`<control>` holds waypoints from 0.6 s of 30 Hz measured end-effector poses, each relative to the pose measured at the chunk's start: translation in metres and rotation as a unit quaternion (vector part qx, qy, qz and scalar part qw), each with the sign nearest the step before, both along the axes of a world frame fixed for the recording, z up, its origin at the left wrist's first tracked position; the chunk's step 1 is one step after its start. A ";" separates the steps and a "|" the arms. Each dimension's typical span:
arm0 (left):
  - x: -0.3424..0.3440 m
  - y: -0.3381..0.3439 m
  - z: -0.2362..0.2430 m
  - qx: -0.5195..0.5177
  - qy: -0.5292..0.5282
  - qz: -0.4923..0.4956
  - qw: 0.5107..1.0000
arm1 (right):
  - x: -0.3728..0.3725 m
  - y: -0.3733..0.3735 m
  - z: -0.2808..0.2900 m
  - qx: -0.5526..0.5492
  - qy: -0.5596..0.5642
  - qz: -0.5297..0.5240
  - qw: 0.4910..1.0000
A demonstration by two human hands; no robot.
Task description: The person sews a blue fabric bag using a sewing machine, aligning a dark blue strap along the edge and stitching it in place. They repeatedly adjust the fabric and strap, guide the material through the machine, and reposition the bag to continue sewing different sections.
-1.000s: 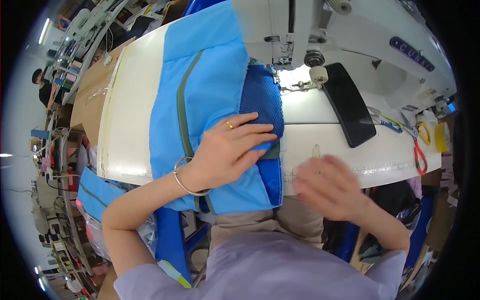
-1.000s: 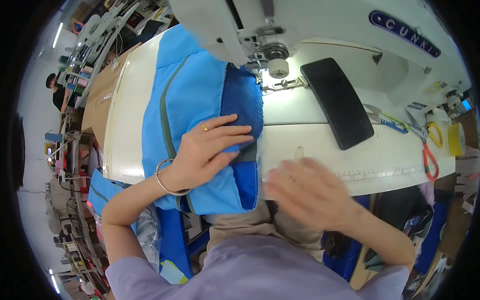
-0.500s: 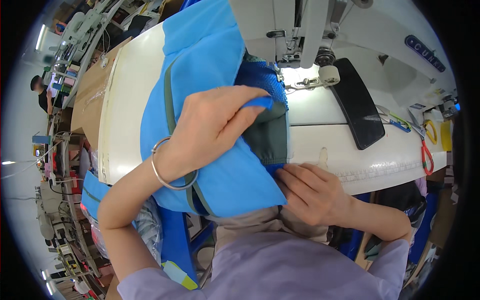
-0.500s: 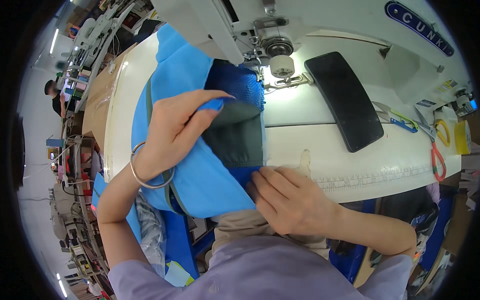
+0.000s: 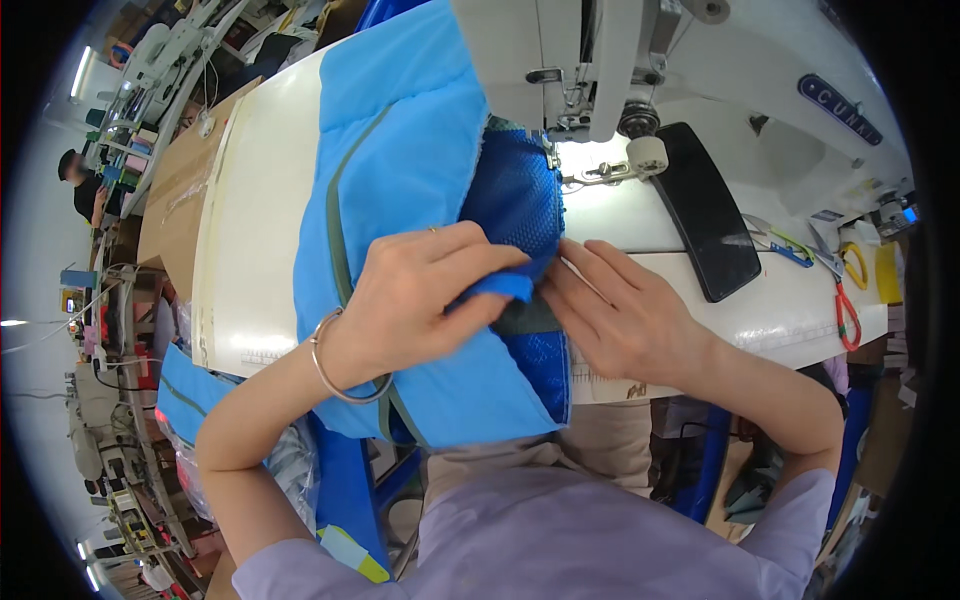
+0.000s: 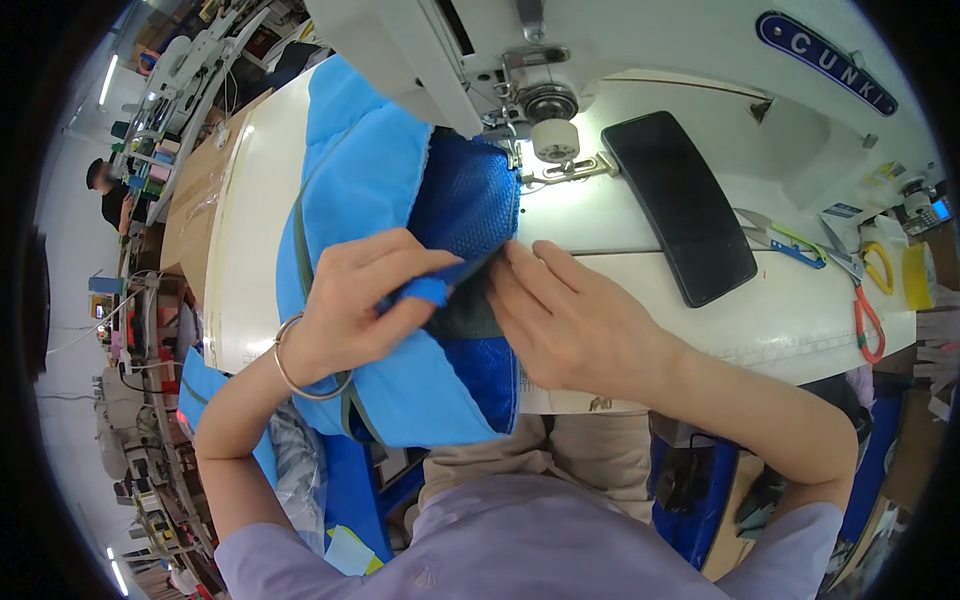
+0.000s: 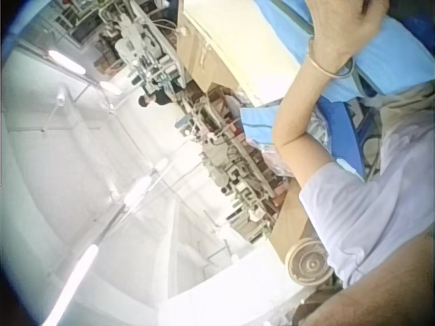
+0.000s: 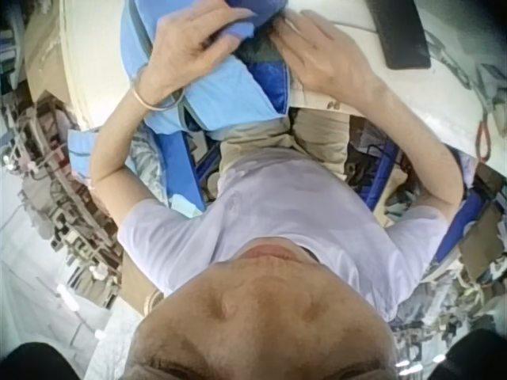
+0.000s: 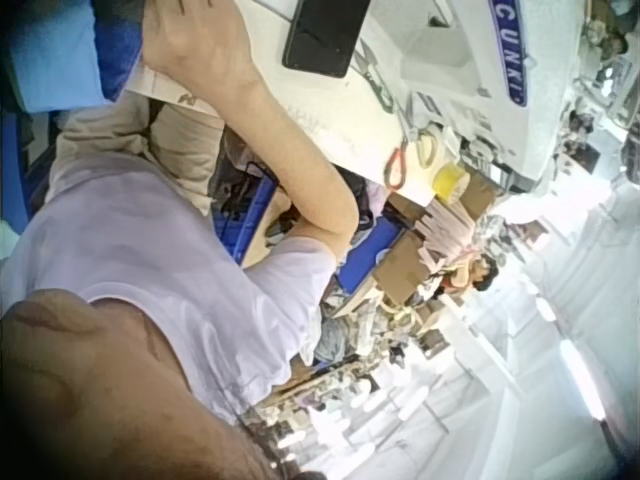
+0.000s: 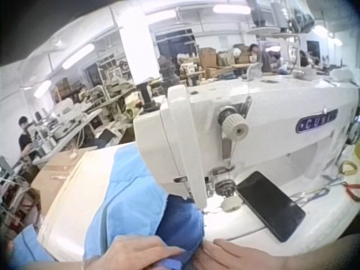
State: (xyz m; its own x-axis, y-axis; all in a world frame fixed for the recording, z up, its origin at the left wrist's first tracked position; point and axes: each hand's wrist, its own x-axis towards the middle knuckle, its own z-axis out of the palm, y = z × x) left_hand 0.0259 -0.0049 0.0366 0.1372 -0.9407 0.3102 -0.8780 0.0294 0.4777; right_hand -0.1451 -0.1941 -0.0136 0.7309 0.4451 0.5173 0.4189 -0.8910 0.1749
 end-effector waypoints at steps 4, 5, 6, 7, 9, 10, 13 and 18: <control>-0.008 -0.008 -0.005 0.019 -0.090 -0.037 0.995 | 0.005 -0.008 0.001 -0.014 0.034 0.032 0.999; -0.008 -0.010 -0.006 0.019 -0.129 -0.052 0.990 | 0.003 -0.009 0.003 -0.008 0.044 0.035 0.998; -0.006 -0.011 -0.009 0.008 -0.135 -0.068 0.988 | 0.003 -0.009 0.002 0.010 0.035 0.034 0.999; -0.002 -0.013 -0.016 -0.004 -0.141 -0.084 0.986 | 0.004 -0.009 -0.002 0.028 0.026 0.032 0.999; 0.004 -0.008 -0.028 0.027 -0.124 -0.102 0.987 | 0.004 -0.010 -0.005 0.045 0.013 0.036 0.998; 0.003 -0.006 -0.031 0.027 -0.125 -0.100 0.987 | 0.005 -0.011 -0.005 0.042 0.011 0.040 0.998; 0.002 -0.006 -0.032 0.025 -0.125 -0.095 0.987 | 0.005 -0.014 -0.004 0.044 0.018 0.046 0.998; -0.004 -0.009 -0.032 0.020 -0.112 -0.085 0.990 | 0.005 -0.016 0.000 0.062 0.034 0.049 0.996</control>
State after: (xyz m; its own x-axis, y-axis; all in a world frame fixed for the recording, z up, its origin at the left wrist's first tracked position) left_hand 0.0223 -0.0143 0.0043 -0.0914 -0.9562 0.2780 -0.9459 0.1706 0.2759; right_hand -0.1405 -0.2101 -0.0137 0.7217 0.4523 0.5241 0.5125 -0.8580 0.0346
